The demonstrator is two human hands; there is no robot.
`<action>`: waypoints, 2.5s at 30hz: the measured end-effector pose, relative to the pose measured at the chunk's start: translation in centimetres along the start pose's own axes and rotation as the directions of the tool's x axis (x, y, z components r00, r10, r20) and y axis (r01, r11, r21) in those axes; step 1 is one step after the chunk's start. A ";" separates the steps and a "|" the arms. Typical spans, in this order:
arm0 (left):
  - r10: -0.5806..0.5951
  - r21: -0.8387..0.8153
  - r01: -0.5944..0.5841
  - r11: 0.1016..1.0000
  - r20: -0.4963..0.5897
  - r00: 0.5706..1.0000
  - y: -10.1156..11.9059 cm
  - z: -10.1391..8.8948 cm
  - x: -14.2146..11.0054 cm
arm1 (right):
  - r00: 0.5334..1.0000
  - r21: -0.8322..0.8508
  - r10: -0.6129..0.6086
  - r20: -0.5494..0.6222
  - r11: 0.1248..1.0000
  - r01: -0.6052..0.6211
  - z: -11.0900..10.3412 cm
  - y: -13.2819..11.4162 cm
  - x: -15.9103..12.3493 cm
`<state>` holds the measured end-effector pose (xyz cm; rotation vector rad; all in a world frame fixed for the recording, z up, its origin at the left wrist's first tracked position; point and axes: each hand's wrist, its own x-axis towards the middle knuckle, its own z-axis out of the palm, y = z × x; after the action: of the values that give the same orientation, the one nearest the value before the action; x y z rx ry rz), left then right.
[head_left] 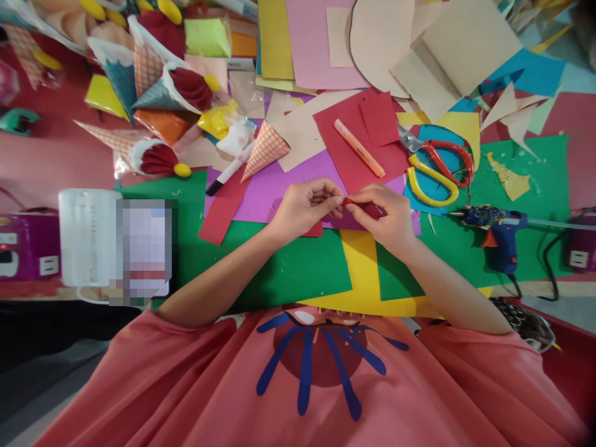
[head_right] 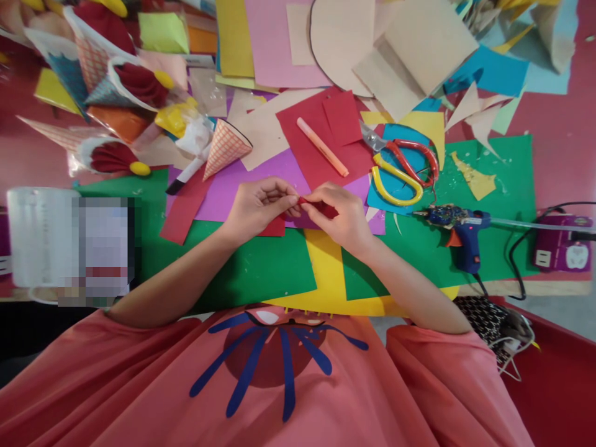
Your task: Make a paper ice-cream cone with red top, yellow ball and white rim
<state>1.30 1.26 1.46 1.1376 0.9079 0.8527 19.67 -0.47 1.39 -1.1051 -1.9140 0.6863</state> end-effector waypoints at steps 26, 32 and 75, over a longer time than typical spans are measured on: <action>0.478 0.463 -0.483 0.743 0.138 0.868 -0.6 -1.0 0.1 | 0.951 0.449 0.302 0.066 0.842 -0.299 0.2 0.5 0.3; 0.518 0.599 -0.500 0.625 0.161 0.840 -0.7 -1.4 0.0 | 0.975 0.310 0.217 0.048 0.925 -0.221 -0.2 0.3 0.2; 0.102 -0.010 -0.102 0.995 0.114 0.988 0.4 -1.1 0.3 | 0.936 0.521 0.350 0.017 0.796 -0.307 -0.2 0.3 0.8</action>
<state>0.34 2.06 1.66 1.2253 0.7584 0.8625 19.75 0.40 1.61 -1.0946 -1.3467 1.2487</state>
